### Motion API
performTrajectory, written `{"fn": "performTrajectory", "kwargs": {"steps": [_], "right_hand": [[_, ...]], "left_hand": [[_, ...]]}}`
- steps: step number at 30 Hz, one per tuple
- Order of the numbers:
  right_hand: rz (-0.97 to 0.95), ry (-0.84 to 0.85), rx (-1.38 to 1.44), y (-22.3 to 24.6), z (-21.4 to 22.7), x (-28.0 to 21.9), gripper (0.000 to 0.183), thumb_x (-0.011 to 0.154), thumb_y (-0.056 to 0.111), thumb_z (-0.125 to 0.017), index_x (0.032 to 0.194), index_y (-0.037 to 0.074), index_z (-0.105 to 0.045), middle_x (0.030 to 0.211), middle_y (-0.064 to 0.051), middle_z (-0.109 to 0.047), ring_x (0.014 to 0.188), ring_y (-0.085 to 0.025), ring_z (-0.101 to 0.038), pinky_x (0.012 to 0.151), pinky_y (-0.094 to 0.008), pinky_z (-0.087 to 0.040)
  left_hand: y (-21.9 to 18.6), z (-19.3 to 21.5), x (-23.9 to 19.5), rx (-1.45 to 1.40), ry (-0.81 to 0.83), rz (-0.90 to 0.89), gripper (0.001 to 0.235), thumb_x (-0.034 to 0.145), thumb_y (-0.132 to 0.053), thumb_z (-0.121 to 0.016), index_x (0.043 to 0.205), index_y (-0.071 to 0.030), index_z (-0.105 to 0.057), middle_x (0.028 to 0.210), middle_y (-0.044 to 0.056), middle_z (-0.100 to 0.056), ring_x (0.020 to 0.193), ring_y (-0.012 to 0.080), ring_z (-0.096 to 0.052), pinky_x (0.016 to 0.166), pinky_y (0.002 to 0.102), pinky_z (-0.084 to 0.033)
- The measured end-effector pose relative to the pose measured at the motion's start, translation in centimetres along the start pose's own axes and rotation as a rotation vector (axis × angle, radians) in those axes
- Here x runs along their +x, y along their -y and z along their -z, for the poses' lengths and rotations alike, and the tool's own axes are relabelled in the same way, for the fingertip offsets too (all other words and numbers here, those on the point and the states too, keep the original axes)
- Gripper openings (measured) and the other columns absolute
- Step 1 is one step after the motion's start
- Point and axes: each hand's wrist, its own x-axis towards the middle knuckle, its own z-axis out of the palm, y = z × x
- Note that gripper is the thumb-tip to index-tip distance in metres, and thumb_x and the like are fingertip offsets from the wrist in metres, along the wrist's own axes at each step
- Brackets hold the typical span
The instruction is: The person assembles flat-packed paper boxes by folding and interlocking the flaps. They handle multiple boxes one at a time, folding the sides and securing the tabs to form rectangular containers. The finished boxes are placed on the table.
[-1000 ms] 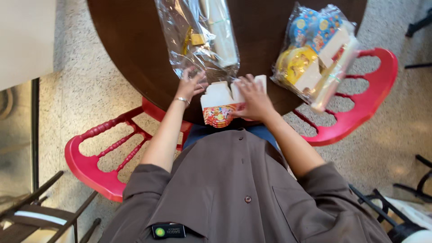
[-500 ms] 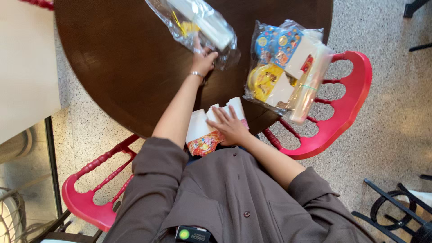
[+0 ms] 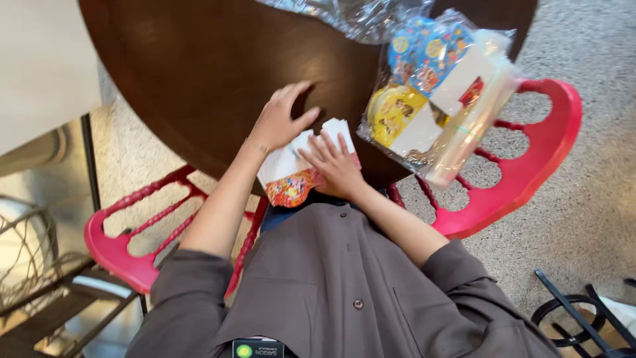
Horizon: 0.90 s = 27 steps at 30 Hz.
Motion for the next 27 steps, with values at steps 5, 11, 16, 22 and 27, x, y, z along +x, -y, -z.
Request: {"fn": "performTrajectory", "kwargs": {"steps": [5,11,16,22,27], "right_hand": [[0.046,-0.059,0.115,-1.0,1.8,-1.1,0.107,0.065,0.062,-0.082,0.155,0.022,-0.039,0.161,-0.015,-0.035,0.152,-0.042,-0.023,0.12,-0.068,-0.012],[0.078,-0.013,-0.108,-0.7,1.8,-1.7,0.09,0.074,0.058,-0.08,0.151,0.022,-0.05,0.155,-0.008,-0.045,0.149,-0.035,-0.033,0.121,-0.066,-0.016],[0.088,0.0,0.071,-0.2,1.9,-2.4,0.064,0.079,0.042,-0.079,0.135,0.015,-0.063,0.148,-0.008,-0.055,0.143,-0.033,-0.044,0.116,-0.049,-0.037],[0.062,-0.05,0.16,1.1,3.7,-3.6,0.032,0.089,0.024,-0.072,0.119,0.016,-0.075,0.128,-0.002,-0.072,0.122,-0.024,-0.065,0.084,-0.038,-0.057],[0.019,-0.296,0.1,2.7,8.2,-3.2,0.017,0.095,0.018,-0.075,0.111,0.012,-0.076,0.107,-0.005,-0.077,0.096,-0.024,-0.075,0.079,-0.036,-0.059]], "left_hand": [[-1.2,-0.4,-13.1,0.308,0.025,0.191,0.107,0.068,-0.054,-0.087,0.152,-0.009,-0.04,0.156,0.017,-0.037,0.145,0.0384,-0.033,0.116,0.06,-0.031],[-0.2,-4.7,-17.4,0.39,0.02,0.199,0.116,0.056,-0.056,-0.089,0.153,-0.014,-0.043,0.161,0.017,-0.032,0.149,0.0428,-0.024,0.115,0.067,-0.025],[2.2,-4.8,-18.8,0.467,0.091,-0.005,0.101,0.07,-0.057,-0.087,0.15,-0.01,-0.046,0.157,0.018,-0.037,0.146,0.0449,-0.028,0.115,0.069,-0.024],[3.0,-2.6,-18.8,0.383,0.088,-0.173,0.09,0.065,-0.044,-0.086,0.143,-0.012,-0.054,0.149,0.013,-0.05,0.136,0.0399,-0.042,0.112,0.054,-0.034],[2.9,0.3,-17.3,0.006,-0.102,-0.191,0.063,0.082,-0.029,-0.083,0.137,-0.012,-0.058,0.139,0.009,-0.062,0.131,0.0306,-0.056,0.111,0.048,-0.046]]}}
